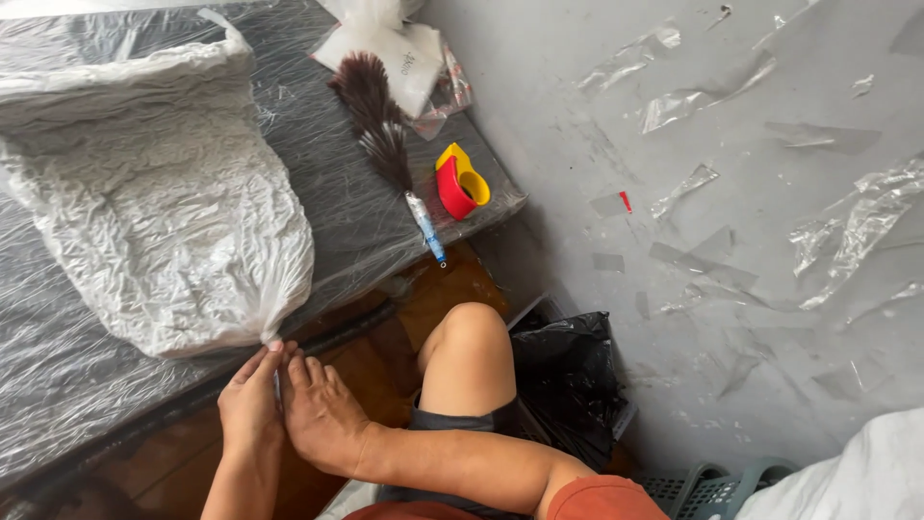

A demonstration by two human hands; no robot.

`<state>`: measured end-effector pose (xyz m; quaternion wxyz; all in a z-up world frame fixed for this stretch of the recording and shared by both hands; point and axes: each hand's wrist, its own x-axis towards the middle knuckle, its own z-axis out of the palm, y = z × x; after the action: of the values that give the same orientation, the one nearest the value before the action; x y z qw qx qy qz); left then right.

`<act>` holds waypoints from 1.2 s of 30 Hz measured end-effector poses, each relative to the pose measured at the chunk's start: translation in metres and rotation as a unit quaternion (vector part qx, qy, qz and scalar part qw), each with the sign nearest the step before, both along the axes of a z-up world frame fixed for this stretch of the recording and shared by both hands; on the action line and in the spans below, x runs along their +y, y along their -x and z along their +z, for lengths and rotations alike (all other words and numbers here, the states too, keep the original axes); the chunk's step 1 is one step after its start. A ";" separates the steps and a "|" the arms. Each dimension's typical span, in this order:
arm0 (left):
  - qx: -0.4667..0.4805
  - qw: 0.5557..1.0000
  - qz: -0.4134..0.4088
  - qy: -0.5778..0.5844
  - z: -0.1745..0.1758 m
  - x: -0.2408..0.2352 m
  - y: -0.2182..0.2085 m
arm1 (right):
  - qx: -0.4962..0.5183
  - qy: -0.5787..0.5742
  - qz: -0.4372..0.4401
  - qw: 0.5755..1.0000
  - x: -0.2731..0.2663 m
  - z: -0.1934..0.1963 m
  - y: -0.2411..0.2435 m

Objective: The person wraps a white pillow in bubble wrap, rolls it tightly, and secures the bundle with tape. They use a handheld vacuum to compress the pillow before wrapping and then apply tape to seal the package.

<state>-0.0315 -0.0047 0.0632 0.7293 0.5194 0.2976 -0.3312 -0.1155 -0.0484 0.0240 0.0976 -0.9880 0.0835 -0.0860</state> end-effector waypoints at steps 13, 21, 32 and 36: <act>-0.073 0.997 -0.015 0.015 -0.040 -0.001 0.009 | 0.009 -0.490 -0.177 0.854 -0.057 0.011 -0.019; -0.077 0.995 0.012 0.065 -0.042 -0.001 0.013 | 0.136 -0.514 -0.223 0.817 -0.061 0.002 -0.025; -0.060 0.997 0.000 0.039 -0.042 0.000 0.011 | -0.133 -0.250 0.020 0.959 -0.034 -0.021 -0.006; -0.066 0.997 -0.034 -0.014 -0.016 -0.004 0.014 | -0.153 -0.165 0.035 0.974 -0.033 -0.018 -0.006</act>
<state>-0.0456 -0.0086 0.0471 0.7281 0.5603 0.2360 -0.3166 -0.1093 -0.0814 0.0055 0.2739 -0.9358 0.0458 -0.2173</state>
